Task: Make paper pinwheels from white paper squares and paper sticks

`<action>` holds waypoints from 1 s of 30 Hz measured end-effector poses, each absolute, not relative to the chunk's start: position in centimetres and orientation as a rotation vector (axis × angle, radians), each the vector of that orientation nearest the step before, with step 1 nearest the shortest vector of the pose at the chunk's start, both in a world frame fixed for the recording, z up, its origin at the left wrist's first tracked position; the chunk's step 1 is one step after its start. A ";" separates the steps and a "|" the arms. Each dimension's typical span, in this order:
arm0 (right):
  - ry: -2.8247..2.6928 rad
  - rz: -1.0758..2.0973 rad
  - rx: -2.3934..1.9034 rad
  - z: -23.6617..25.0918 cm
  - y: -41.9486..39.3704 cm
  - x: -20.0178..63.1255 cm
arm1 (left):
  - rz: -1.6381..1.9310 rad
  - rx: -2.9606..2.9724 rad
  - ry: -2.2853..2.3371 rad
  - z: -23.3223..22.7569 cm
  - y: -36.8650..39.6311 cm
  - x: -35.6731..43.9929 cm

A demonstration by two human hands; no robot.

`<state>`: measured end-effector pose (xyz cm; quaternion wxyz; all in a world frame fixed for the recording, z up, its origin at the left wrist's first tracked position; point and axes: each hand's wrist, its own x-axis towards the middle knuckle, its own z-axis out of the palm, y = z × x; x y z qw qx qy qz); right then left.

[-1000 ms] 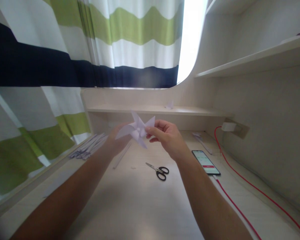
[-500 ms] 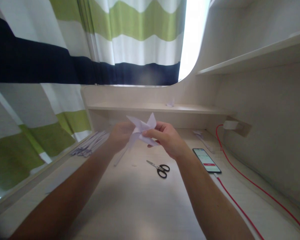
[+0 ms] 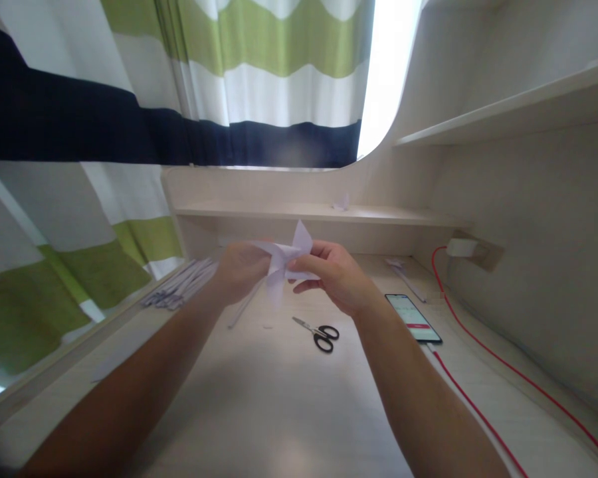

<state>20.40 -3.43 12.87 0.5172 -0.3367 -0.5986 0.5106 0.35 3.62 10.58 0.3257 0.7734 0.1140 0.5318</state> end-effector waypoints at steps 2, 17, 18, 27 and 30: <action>-1.437 1.231 -0.795 12.9 -3.5 20.4 | 1.410 2.033 0.293 10.4 3.9 0.2; -1.438 1.191 -0.738 13.8 -4.0 21.4 | 1.398 2.018 0.255 10.6 4.1 0.0; -1.450 1.198 -0.720 13.8 -4.1 21.5 | 1.404 2.023 0.265 10.7 3.8 0.0; -1.508 1.215 -0.648 14.1 -4.8 21.6 | 1.469 2.087 0.267 11.9 1.5 -0.2; -1.478 1.211 -0.653 14.3 -5.1 21.7 | 1.519 2.136 0.262 12.3 1.1 -0.4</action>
